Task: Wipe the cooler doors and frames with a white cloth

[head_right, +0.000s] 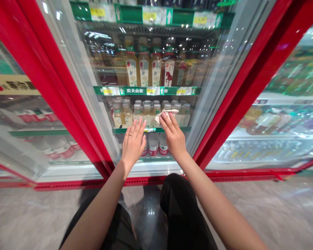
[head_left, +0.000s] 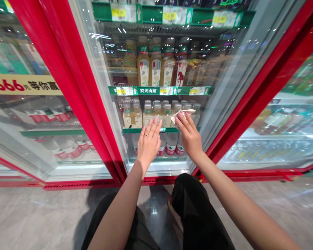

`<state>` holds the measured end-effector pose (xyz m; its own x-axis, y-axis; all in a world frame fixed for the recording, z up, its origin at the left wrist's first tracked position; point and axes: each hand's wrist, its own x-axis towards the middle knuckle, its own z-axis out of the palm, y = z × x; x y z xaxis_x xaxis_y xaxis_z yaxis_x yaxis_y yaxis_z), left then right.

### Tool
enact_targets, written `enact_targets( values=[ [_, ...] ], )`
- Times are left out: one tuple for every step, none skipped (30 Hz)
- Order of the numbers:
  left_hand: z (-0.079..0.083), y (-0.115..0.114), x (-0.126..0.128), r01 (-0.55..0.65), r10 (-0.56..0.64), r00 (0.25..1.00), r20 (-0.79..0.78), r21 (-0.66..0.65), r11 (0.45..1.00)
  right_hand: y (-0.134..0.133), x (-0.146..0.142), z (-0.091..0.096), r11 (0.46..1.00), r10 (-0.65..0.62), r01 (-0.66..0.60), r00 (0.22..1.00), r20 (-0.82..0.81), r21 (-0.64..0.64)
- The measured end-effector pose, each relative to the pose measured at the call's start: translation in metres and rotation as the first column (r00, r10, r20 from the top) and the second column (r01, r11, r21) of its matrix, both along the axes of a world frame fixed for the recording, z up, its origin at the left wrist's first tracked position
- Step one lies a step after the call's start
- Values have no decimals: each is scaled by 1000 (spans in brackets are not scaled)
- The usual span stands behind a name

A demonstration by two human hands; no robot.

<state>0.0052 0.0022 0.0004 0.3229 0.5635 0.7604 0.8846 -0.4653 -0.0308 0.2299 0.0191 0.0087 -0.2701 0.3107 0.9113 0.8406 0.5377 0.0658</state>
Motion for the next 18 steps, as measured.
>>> enact_targets(
  values=[
    [0, 0, 0, 0, 0, 1000, 3, 1, 1000, 1, 1, 2, 1000, 8, -8, 1000, -3, -5],
    [0, 0, 0, -2, 2, 1000, 7, 4, 1000, 1, 2, 3, 1000, 12, -12, 1000, -11, -7],
    [0, 0, -1, -6, 6, 1000, 12, 9, 1000, 2, 3, 3, 1000, 13, -14, 1000, -25, -5],
    [-1, 0, -2, -14, 14, 1000, 16, 13, 1000, 2, 3, 0, 1000, 13, -13, 999, -43, 0],
    [-1, 0, -4, -22, 22, 1000, 17, 16, 1000, 1, 3, -4, 1000, 11, -11, 998, -60, 5],
    [-1, -1, -5, -31, 30, 999, 17, 16, 999, 1, 2, -8, 1000, 13, -12, 997, -74, 9],
    [-2, -1, -7, -38, 38, 999, 14, 12, 999, 0, 0, -12, 1000, 18, -17, 997, -79, 9],
    [-2, -2, -8, -45, 45, 999, 10, 6, 999, -1, -2, -15, 1000, 29, -29, 997, -74, 5],
    [-2, -4, -10, -52, 52, 999, 6, 0, 999, -1, -5, -16, 999, 47, -47, 997, -59, -2],
    [-2, -5, -11, -60, 60, 998, 4, -6, 998, -2, -9, -15, 997, 69, -69, 997, -34, -14],
    [-3, -6, -13, -69, 69, 998, 4, -10, 998, -2, -12, -13, 995, 91, -91, 996, -4, -28],
    [-3, -7, -14, -77, 77, 997, 7, -10, 997, -1, -14, -8, 993, 109, -108, 994, 26, -42],
    [-3, -8, -16, -84, 84, 996, 11, -7, 996, -1, -16, -3, 992, 122, -119, 991, 53, -53],
    [-3, -8, -17, -89, 89, 996, 15, -3, 996, 0, -17, 2, 991, 128, -124, 989, 73, -58],
    [-3, -9, -19, -91, 91, 996, 20, 2, 996, 0, -18, 7, 990, 130, -126, 988, 85, -58],
    [-3, -10, -21, -92, 92, 995, 24, 7, 996, 1, -18, 10, 991, 128, -123, 988, 86, -51],
    [-3, -10, -23, -93, 93, 995, 27, 9, 996, 1, -18, 11, 992, 121, -118, 990, 79, -39],
    [-2, -11, -24, -96, 95, 995, 30, 10, 995, 1, -18, 11, 994, 110, -109, 992, 65, -25]
  ],
)
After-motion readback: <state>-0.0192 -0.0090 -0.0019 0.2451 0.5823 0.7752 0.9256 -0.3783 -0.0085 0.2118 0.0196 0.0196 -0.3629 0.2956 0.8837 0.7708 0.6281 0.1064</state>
